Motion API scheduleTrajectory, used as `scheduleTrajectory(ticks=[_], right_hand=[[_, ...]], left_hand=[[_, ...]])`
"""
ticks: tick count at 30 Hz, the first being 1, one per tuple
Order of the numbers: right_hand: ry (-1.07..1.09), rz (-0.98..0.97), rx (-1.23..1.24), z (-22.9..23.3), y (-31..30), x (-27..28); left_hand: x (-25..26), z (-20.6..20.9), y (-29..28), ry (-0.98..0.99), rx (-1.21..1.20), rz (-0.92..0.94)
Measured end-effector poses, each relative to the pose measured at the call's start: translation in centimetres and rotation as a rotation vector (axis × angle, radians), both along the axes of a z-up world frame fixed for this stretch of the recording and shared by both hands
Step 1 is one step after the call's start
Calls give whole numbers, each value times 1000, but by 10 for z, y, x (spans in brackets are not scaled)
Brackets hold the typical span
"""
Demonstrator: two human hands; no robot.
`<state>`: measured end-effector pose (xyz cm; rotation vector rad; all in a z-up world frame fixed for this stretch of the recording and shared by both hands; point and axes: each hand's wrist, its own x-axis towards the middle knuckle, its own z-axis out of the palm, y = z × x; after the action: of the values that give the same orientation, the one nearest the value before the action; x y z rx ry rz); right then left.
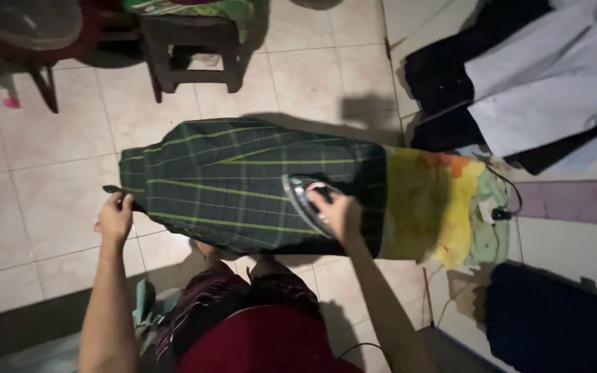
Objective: The person irons a dark green plaid garment on a low ironing board using a steam iron. They repeatedly smooth the fabric with one hand while moving the iron with the other, adjusting the garment's position several times to cover different areas.
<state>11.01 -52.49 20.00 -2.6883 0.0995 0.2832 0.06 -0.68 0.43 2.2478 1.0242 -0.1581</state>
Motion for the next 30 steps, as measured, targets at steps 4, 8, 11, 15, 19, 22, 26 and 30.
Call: scheduleTrajectory(ticks=[4,8,11,15,19,22,26,30], right_hand=[[-292,-63,-150,-16,-85,7],[-310,-257,-375,-19,-153,19],[-277,-435,-55,-6,-181,24],[-311,-555,-160,15,-206,45],[-353,-615,-47,21,-227,63],[-214,-746,-152,15,-239,68],[-693,-401,-381,-3,-241,77],[-921,-13,-452,-41,-230,96]], left_hand=[[2,7,-5,-22,15,0],[5,13,-8,-142,42,7],[13,17,-9,-383,-72,31],[29,18,-10,-528,-401,172],[46,25,-5,-396,-718,293],[61,27,-18,-322,-692,195],[66,40,-50,-437,-764,61],[22,73,-63,-219,-768,-58]])
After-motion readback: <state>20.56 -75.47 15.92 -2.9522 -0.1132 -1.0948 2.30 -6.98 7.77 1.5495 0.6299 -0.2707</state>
